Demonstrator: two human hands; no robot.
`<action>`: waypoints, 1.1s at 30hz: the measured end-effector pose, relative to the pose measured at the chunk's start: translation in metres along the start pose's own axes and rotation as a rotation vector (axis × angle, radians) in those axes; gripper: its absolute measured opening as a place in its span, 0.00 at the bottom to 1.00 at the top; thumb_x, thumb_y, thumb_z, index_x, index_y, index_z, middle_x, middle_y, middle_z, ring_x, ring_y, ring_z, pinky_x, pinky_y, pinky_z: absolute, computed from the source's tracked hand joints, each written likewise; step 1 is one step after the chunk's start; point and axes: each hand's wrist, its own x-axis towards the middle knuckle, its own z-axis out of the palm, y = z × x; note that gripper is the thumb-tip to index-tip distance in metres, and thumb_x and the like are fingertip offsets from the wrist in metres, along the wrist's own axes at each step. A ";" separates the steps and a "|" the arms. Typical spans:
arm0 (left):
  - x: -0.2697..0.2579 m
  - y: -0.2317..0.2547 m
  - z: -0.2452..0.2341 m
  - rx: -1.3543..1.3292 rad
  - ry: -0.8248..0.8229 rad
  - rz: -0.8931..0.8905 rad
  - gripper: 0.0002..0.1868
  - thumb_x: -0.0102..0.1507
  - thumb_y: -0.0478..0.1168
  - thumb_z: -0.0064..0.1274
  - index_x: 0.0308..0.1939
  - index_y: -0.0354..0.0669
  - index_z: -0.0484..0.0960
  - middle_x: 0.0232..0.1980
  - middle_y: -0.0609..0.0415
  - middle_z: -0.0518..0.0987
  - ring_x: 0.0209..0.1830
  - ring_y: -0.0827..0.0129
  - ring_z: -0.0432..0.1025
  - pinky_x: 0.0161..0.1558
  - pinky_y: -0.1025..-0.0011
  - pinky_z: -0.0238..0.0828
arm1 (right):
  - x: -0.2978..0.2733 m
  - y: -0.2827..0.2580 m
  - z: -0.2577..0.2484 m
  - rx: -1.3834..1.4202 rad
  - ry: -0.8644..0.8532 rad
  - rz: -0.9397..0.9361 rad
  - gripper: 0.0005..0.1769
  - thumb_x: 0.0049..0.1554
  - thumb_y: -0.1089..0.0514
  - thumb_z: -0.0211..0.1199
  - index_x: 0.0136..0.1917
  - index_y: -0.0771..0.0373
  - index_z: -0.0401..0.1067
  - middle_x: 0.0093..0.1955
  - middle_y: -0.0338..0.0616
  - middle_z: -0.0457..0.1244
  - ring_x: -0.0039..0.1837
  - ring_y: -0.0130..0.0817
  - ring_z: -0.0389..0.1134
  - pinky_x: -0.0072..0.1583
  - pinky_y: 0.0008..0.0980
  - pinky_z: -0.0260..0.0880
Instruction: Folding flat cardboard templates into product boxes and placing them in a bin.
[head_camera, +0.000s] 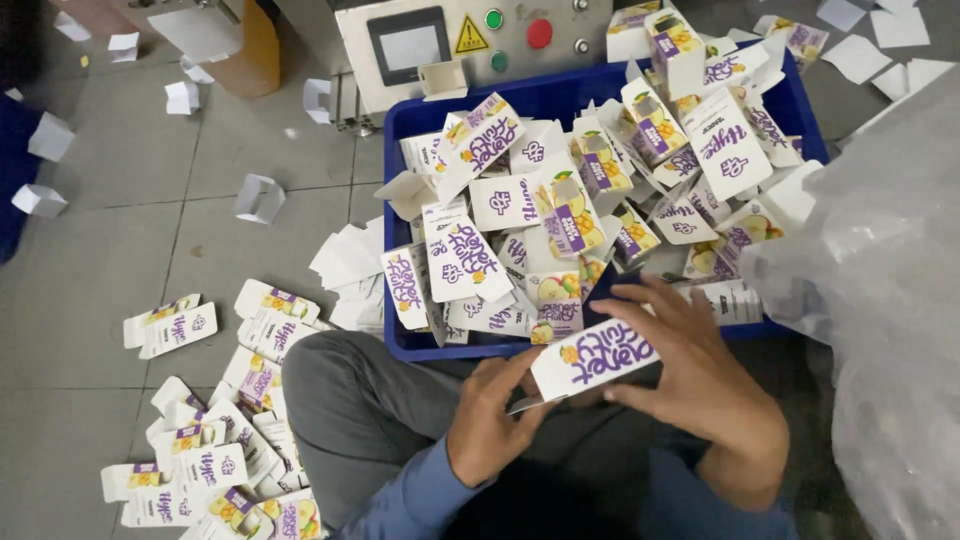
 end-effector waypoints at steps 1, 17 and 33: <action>-0.001 -0.006 0.009 0.040 0.028 0.008 0.32 0.51 0.31 0.66 0.61 0.37 0.79 0.32 0.57 0.82 0.31 0.66 0.72 0.42 0.69 0.68 | 0.001 -0.001 0.003 -0.152 0.085 0.047 0.42 0.33 0.50 0.79 0.63 0.43 0.73 0.68 0.33 0.62 0.79 0.43 0.50 0.68 0.55 0.44; 0.006 -0.002 0.017 -0.085 0.001 -0.008 0.25 0.54 0.35 0.64 0.55 0.35 0.81 0.48 0.48 0.84 0.46 0.60 0.78 0.52 0.66 0.72 | 0.046 0.143 0.080 0.110 -0.071 0.692 0.42 0.38 0.79 0.69 0.65 0.57 0.67 0.63 0.47 0.67 0.65 0.45 0.67 0.65 0.41 0.66; -0.062 -0.192 -0.221 0.381 0.524 -0.282 0.22 0.56 0.33 0.63 0.55 0.35 0.82 0.46 0.48 0.83 0.41 0.64 0.78 0.45 0.70 0.77 | 0.040 0.184 0.066 -0.251 -0.098 0.627 0.57 0.42 0.65 0.81 0.81 0.50 0.62 0.70 0.59 0.63 0.61 0.58 0.71 0.58 0.52 0.73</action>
